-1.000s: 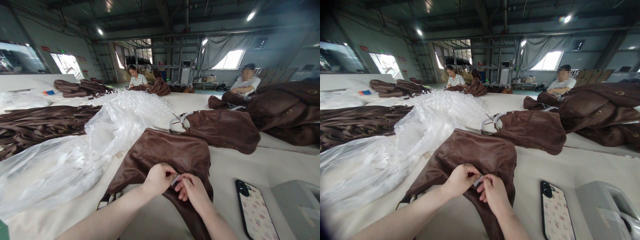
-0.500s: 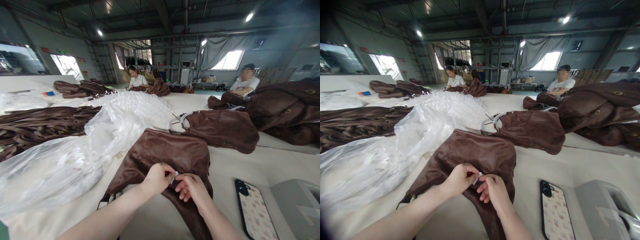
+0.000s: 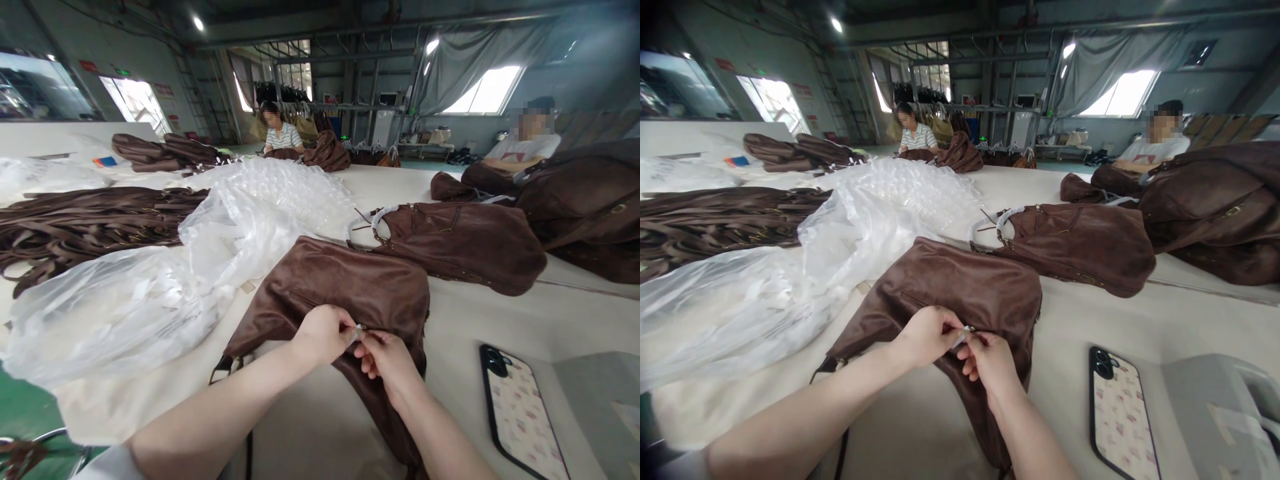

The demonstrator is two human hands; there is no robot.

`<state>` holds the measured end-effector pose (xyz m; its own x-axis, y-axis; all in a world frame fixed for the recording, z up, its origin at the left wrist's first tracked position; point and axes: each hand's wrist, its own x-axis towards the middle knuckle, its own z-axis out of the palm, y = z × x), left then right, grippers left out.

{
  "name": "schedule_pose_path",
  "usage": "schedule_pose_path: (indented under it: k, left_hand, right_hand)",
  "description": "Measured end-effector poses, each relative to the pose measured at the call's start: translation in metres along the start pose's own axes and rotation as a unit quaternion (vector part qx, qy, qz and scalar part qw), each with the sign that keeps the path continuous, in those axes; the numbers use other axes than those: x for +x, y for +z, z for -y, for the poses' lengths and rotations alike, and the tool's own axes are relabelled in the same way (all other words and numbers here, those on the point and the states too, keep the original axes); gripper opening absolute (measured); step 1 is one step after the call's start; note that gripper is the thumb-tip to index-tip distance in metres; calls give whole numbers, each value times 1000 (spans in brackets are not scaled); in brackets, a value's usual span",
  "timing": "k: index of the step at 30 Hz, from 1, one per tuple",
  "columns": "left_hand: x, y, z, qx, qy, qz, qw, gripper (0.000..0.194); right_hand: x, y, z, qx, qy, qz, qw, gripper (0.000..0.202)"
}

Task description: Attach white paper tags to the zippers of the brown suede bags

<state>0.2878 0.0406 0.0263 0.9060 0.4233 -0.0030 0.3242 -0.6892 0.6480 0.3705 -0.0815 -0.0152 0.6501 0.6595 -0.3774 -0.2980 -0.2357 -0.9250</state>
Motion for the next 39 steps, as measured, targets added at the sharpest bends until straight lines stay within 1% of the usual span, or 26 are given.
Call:
schedule_pose_path:
  k: [2, 3, 5, 8, 12, 16, 19, 21, 23, 25, 26, 27, 29, 31, 32, 35, 39]
  left_hand:
    - [-6, 0, -10, 103, 28, -37, 994, 20]
    - [-10, 0, -16, 147, 43, -45, 987, 21]
    - [-15, 1, -24, 210, 70, -38, 974, 23]
    - [-20, 1, -31, 248, 96, -5, 964, 22]
    - [-23, 2, -33, 290, 114, 30, 950, 18]
    - [-25, 7, -33, 337, 141, 35, 930, 18]
    - [-26, 11, -33, 350, 172, 41, 920, 20]
    - [-26, 10, -32, 327, 177, 39, 927, 21]
    - [-23, 6, -28, 259, 159, 15, 953, 22]
    - [-18, 1, -21, 159, 101, -24, 982, 28]
    - [-15, -1, -18, 105, 60, -32, 992, 31]
    - [-12, -2, -14, 55, 14, -25, 998, 34]
    - [-7, -1, -8, -36, -62, 31, 997, 40]
    - [-4, 3, -4, -103, -88, 93, 986, 43]
    - [-4, 5, -3, -125, -87, 110, 982, 41]
    - [-3, 10, 0, -167, -74, 123, 975, 35]
    - [-2, 13, 6, -220, -76, 126, 964, 32]
  right_hand:
    - [-1, 1, 0, 11, -8, -13, 1000, 24]
    - [-1, 2, 0, 18, -11, -17, 1000, 23]
    - [-2, 3, 0, 29, -15, -23, 999, 22]
    - [-3, 2, 1, 43, -15, -24, 999, 19]
    - [-4, -1, 5, 72, -10, -14, 997, 18]
    - [-4, -3, 6, 114, -8, 6, 993, 25]
    - [-3, -3, 5, 116, -7, -1, 993, 31]
    - [-2, -2, 4, 101, -10, -13, 995, 33]
    - [-1, -1, 4, 94, -11, -22, 995, 33]
    - [-1, -1, 4, 90, -10, -29, 995, 31]
    - [0, -1, 4, 84, -10, -32, 996, 31]
    - [0, 0, 4, 73, -10, -33, 997, 30]
    - [0, 0, 2, 41, -13, -31, 999, 29]
    - [1, 1, 0, 8, -18, -25, 1000, 29]
    - [1, 1, -1, -4, -20, -23, 1000, 29]
    - [3, 1, -3, -29, -26, -23, 999, 31]
    - [3, -2, -2, -86, -40, -21, 995, 30]
